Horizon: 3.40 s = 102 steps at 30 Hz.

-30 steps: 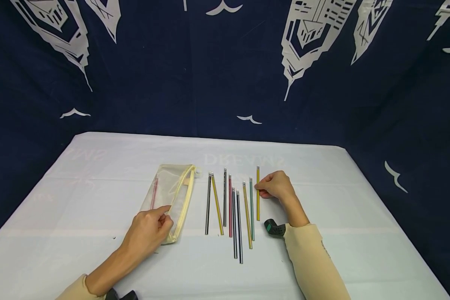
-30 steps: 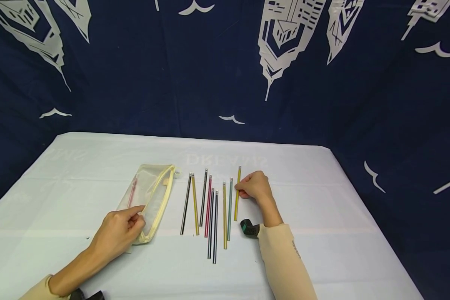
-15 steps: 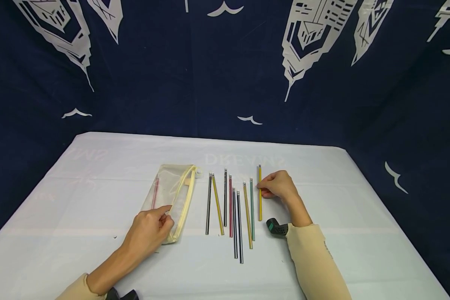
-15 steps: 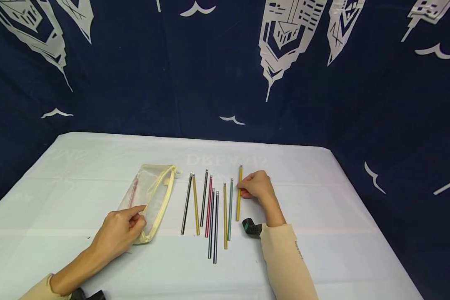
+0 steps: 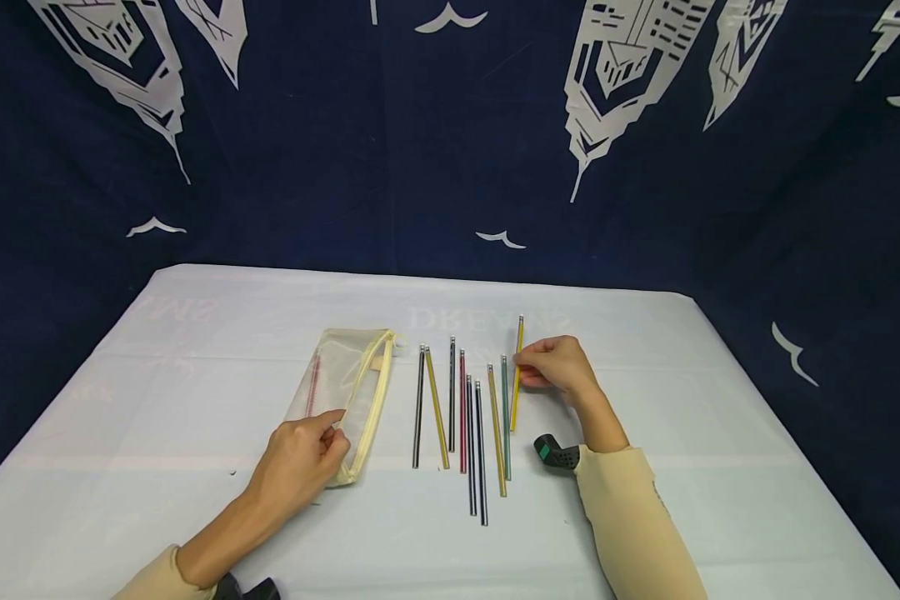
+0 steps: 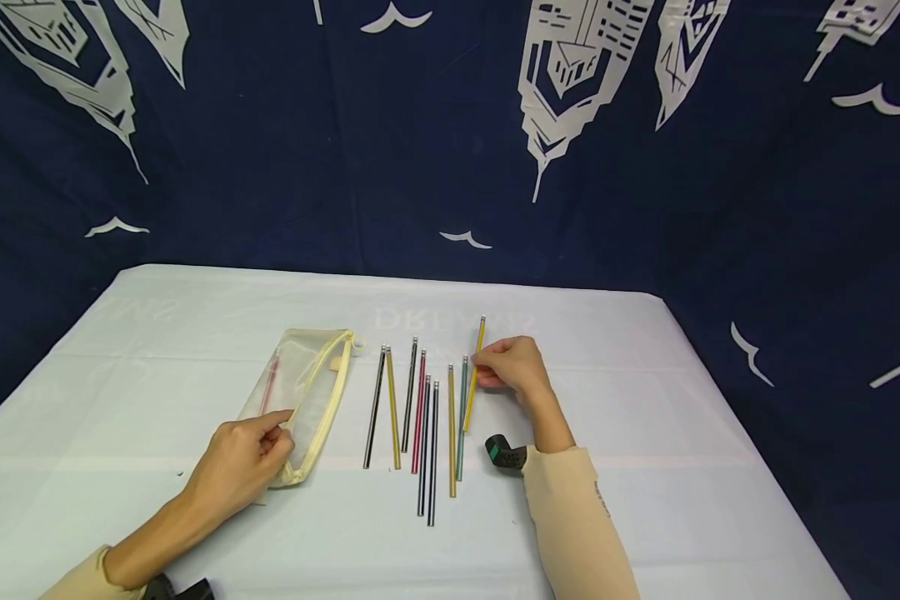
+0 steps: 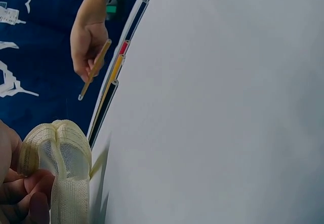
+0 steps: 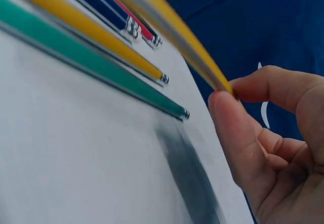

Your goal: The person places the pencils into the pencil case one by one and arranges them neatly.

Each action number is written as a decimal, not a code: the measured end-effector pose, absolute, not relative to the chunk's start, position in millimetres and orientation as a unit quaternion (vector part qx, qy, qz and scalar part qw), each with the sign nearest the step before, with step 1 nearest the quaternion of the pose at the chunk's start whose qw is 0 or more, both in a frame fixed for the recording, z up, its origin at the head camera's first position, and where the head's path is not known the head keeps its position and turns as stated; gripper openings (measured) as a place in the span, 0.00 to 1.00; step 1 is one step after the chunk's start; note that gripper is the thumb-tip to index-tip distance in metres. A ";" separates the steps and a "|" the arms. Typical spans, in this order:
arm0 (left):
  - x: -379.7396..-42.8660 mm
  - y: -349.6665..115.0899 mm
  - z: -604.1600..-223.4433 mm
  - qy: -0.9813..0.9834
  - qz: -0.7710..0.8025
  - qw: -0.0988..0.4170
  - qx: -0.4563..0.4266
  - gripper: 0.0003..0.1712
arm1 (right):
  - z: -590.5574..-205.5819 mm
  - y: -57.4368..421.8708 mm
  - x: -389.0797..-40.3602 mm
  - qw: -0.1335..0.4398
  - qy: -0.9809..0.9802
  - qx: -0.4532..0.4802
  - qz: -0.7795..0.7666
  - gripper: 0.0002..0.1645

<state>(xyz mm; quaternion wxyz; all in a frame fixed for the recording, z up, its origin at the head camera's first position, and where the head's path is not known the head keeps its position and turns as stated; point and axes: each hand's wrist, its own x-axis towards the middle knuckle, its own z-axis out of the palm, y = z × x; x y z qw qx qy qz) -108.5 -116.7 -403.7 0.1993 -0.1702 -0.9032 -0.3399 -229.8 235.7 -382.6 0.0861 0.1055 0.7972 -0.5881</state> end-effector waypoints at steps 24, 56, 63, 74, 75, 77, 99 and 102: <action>-108.3 -116.4 -405.2 -0.905 -0.340 0.189 -0.174 0.15 | -388.5 197.5 -224.6 0.146 0.718 0.041 -0.679 0.13; -107.8 -115.4 -405.8 -0.902 -0.354 0.179 -0.169 0.16 | -388.8 142.3 -210.9 0.208 0.692 -0.015 -0.691 0.11; -107.0 -115.6 -405.6 -0.903 -0.354 0.175 -0.169 0.15 | -388.8 130.6 -207.9 0.225 0.688 -0.005 -0.690 0.09; -107.4 -115.6 -406.6 -0.902 -0.359 0.173 -0.170 0.16 | -385.5 123.5 -205.4 0.232 0.689 -0.003 -0.687 0.09; -107.6 -115.5 -406.6 -0.902 -0.358 0.175 -0.170 0.16 | -385.4 123.0 -205.9 0.233 0.689 -0.003 -0.687 0.10; -107.9 -115.3 -406.4 -0.902 -0.355 0.179 -0.169 0.16 | -385.6 121.2 -207.4 0.237 0.687 -0.004 -0.687 0.10; -109.6 -115.4 -406.8 -0.906 -0.341 0.188 -0.164 0.15 | -393.1 83.5 -211.6 0.247 0.663 0.009 -0.706 0.10; -109.6 -115.3 -406.8 -0.907 -0.341 0.188 -0.162 0.15 | -394.2 78.9 -210.8 0.252 0.657 0.017 -0.710 0.09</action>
